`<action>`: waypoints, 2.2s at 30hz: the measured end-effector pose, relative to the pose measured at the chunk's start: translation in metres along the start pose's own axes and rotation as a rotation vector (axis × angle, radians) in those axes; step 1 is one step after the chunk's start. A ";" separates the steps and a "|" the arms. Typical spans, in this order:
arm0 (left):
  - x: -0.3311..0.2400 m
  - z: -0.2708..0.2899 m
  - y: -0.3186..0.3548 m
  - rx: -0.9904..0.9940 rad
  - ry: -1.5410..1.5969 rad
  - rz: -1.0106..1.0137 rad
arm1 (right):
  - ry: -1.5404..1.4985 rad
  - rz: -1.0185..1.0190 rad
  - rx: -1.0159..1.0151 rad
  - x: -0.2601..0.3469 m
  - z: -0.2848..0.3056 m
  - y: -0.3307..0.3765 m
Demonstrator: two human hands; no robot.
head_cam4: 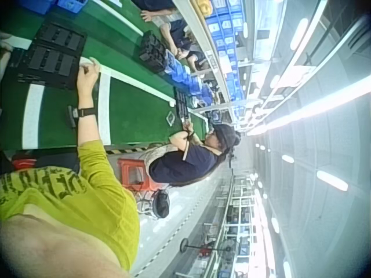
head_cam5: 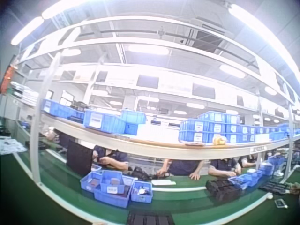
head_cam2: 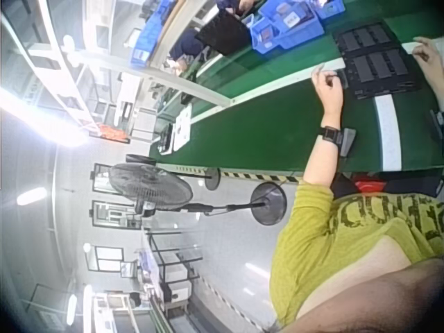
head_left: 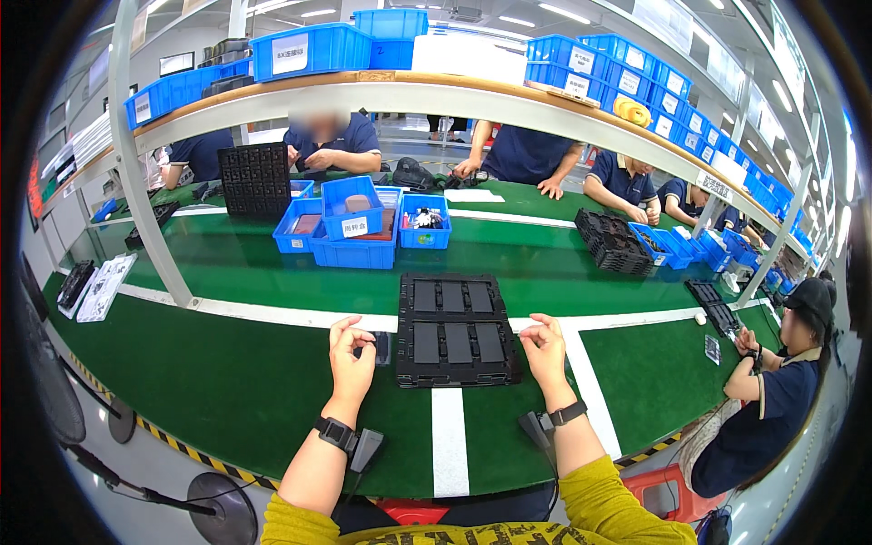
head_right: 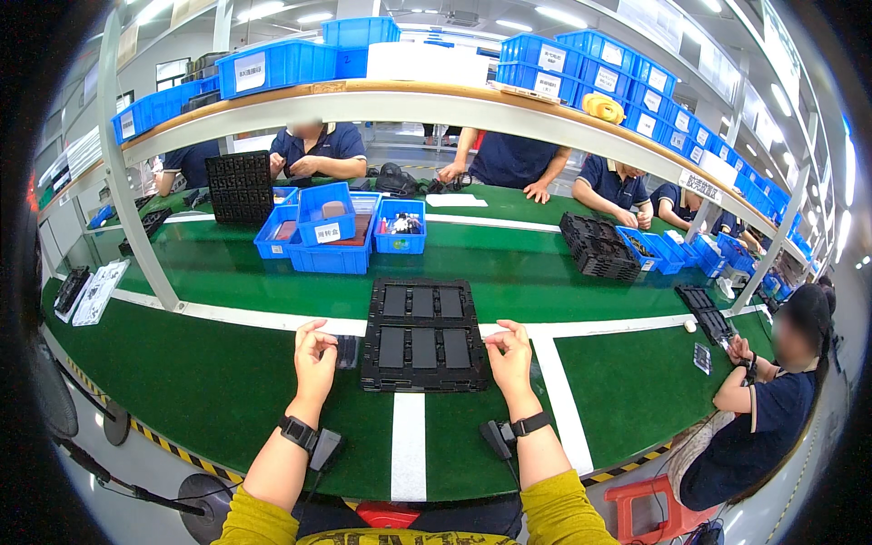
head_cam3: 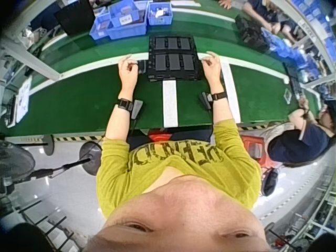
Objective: The recorder is assembling or inspecting a black plastic electronic component housing on an assembly line.
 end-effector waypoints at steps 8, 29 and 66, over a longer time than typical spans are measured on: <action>0.001 0.000 0.000 0.003 -0.041 -0.012 | -0.056 0.036 0.013 -0.006 0.001 -0.002; 0.008 -0.001 0.001 -0.035 -0.027 0.001 | 0.036 0.037 -0.012 -0.006 0.002 -0.002; 0.009 -0.002 0.001 -0.022 0.047 0.056 | 0.032 0.001 -0.022 0.003 0.001 0.000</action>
Point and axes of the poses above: each hand's wrist, its own y-axis away from the middle knuckle, its own z-axis out of the back of the hand, x = y × z, the point moved 2 cm from there along -y, towards the middle knuckle, and after that the axes turned 10 degrees about -z, right-handed, at the moved point
